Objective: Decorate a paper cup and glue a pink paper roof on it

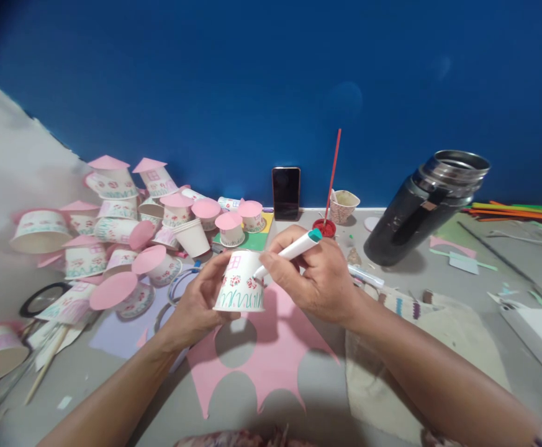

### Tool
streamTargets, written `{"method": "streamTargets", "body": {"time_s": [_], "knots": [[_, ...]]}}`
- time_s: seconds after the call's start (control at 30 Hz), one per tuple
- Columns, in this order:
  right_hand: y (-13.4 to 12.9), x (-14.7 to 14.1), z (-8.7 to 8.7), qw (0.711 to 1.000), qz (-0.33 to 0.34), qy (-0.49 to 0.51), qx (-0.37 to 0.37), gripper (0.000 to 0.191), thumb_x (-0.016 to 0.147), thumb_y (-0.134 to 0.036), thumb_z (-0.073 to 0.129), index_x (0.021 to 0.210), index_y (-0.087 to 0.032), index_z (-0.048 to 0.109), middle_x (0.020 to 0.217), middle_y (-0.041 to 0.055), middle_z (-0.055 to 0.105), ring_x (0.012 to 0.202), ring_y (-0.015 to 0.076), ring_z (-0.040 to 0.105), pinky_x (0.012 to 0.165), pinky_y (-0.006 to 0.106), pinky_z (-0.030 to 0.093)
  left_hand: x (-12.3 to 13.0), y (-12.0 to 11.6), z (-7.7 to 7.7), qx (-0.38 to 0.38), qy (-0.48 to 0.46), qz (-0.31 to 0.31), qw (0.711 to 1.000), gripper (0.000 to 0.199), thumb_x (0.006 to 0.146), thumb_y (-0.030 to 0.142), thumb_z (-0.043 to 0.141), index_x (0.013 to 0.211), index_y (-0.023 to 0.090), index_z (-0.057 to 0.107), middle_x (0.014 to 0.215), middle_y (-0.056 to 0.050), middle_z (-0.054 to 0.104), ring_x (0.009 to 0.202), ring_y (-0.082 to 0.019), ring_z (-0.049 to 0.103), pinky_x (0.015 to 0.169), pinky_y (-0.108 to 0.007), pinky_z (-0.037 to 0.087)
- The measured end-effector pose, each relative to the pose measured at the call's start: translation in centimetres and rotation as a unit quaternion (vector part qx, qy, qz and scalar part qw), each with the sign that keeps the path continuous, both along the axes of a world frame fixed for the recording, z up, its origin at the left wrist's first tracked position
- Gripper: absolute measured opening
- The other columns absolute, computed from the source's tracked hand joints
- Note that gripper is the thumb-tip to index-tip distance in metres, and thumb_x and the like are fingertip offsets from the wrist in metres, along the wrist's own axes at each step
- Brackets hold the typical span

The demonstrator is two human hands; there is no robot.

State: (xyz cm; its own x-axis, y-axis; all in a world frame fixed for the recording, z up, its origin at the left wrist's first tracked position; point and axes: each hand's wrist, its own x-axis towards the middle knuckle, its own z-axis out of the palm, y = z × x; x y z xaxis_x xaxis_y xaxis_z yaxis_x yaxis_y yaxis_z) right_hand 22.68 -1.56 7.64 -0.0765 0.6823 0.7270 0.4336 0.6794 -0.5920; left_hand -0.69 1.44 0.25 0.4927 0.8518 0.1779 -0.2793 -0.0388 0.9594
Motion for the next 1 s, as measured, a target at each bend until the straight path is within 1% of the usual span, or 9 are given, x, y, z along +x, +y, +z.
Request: {"method": "streamTargets", "body": {"time_s": [0.2, 0.43, 0.6, 0.73, 0.9, 1.0], "knots": [[-0.03, 0.13, -0.04, 1.000, 0.001, 0.000, -0.003, 0.017, 0.095, -0.020, 0.064, 0.079, -0.022, 0.064, 0.067, -0.0028, 0.068, 0.053, 0.0107, 0.058, 0.050, 0.025, 0.044, -0.06, -0.04, 0.16, -0.010, -0.002, 0.003, 1.000, 0.081, 0.064, 0.020, 0.099, 0.137, 0.034, 0.066, 0.141, -0.007, 0.067, 0.123, -0.026, 0.067, 0.092, -0.026, 0.057], [-0.22, 0.05, 0.10, 1.000, 0.007, -0.001, 0.006, 0.016, 0.095, -0.019, 0.065, 0.080, -0.021, 0.065, 0.067, -0.0043, 0.068, 0.051, 0.0082, 0.054, 0.049, 0.023, 0.041, -0.23, 0.02, -0.07, -0.024, -0.005, 0.017, 1.000, 0.083, 0.064, 0.023, 0.100, 0.138, 0.032, 0.065, 0.144, -0.009, 0.065, 0.122, -0.026, 0.067, 0.091, -0.026, 0.057], [-0.18, -0.04, 0.12, 1.000, 0.005, -0.005, 0.006, 0.016, 0.095, -0.018, 0.064, 0.080, -0.022, 0.065, 0.068, -0.0042, 0.069, 0.052, 0.0088, 0.056, 0.050, 0.023, 0.043, -0.26, -0.10, -0.18, -0.027, 0.005, 0.020, 0.999, 0.084, 0.064, 0.023, 0.100, 0.139, 0.031, 0.063, 0.144, -0.010, 0.065, 0.121, -0.028, 0.068, 0.092, -0.030, 0.058], [-0.24, 0.02, 0.06, 1.000, -0.001, -0.004, -0.005, 0.016, 0.095, -0.019, 0.064, 0.079, -0.022, 0.065, 0.067, -0.0040, 0.069, 0.051, 0.0095, 0.055, 0.049, 0.024, 0.043, -0.31, 0.03, -0.31, -0.029, 0.013, 0.023, 0.999, 0.086, 0.063, 0.025, 0.101, 0.140, 0.029, 0.063, 0.147, -0.012, 0.063, 0.123, -0.030, 0.067, 0.093, -0.032, 0.059], [-0.17, -0.01, -0.05, 1.000, -0.007, 0.005, 0.004, 0.016, 0.095, -0.020, 0.065, 0.079, -0.022, 0.065, 0.066, -0.0034, 0.068, 0.051, 0.0098, 0.055, 0.049, 0.025, 0.042, -0.32, 0.10, -0.41, -0.032, -0.001, 0.017, 0.999, 0.085, 0.062, 0.024, 0.101, 0.138, 0.032, 0.065, 0.148, -0.009, 0.062, 0.123, -0.027, 0.067, 0.094, -0.029, 0.058], [-0.06, -0.10, -0.17, 1.000, -0.005, 0.007, 0.003, 0.014, 0.095, -0.019, 0.066, 0.081, -0.022, 0.065, 0.067, -0.0034, 0.068, 0.052, 0.0100, 0.057, 0.049, 0.025, 0.043, -0.23, 0.02, -0.24, -0.040, 0.004, 0.017, 0.999, 0.086, 0.062, 0.023, 0.101, 0.139, 0.031, 0.064, 0.152, -0.009, 0.059, 0.125, -0.028, 0.066, 0.095, -0.029, 0.057]]}}
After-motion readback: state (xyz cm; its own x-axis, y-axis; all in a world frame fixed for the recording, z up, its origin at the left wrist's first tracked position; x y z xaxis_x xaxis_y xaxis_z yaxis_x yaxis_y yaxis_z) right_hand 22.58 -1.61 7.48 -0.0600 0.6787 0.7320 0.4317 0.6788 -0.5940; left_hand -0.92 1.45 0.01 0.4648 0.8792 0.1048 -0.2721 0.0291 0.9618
